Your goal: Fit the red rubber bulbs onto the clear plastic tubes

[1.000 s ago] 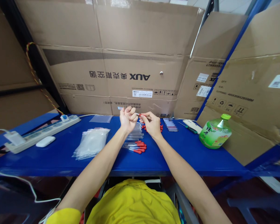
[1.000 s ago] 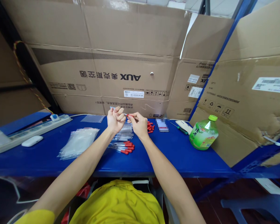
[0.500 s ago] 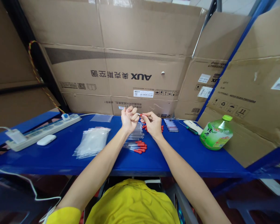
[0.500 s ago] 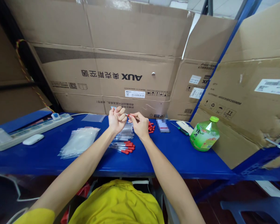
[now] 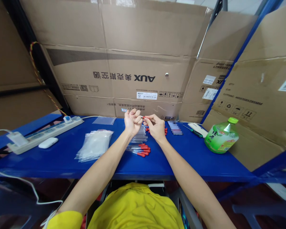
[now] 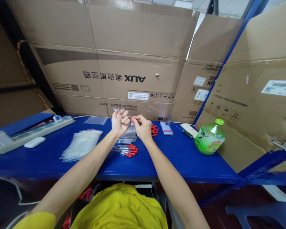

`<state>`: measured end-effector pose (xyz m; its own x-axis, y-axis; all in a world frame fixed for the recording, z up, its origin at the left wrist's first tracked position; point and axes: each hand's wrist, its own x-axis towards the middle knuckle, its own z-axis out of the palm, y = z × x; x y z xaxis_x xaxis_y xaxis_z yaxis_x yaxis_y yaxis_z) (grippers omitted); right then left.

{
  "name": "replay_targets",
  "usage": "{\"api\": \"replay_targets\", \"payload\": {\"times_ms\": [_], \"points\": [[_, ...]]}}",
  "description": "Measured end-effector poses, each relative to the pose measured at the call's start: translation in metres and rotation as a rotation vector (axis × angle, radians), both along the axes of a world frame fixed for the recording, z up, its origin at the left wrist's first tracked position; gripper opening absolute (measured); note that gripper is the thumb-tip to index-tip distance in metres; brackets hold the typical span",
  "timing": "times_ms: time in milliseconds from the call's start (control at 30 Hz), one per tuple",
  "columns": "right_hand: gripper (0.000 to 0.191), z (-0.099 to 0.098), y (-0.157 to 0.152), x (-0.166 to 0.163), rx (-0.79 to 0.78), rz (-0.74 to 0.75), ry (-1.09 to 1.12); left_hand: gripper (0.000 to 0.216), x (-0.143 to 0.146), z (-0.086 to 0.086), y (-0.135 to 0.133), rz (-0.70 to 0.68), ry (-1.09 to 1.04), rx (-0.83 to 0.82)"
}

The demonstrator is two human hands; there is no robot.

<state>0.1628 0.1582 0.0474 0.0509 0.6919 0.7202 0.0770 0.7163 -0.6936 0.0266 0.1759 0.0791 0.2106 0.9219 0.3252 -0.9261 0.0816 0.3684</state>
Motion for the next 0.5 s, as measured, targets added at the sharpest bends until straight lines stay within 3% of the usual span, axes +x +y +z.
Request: {"api": "replay_targets", "payload": {"times_ms": [500], "points": [[0.021, -0.0003, -0.0011, 0.0001, 0.029, -0.024, -0.023, 0.042, 0.0034, 0.0039, -0.0049, -0.011, -0.011, -0.073]]}}
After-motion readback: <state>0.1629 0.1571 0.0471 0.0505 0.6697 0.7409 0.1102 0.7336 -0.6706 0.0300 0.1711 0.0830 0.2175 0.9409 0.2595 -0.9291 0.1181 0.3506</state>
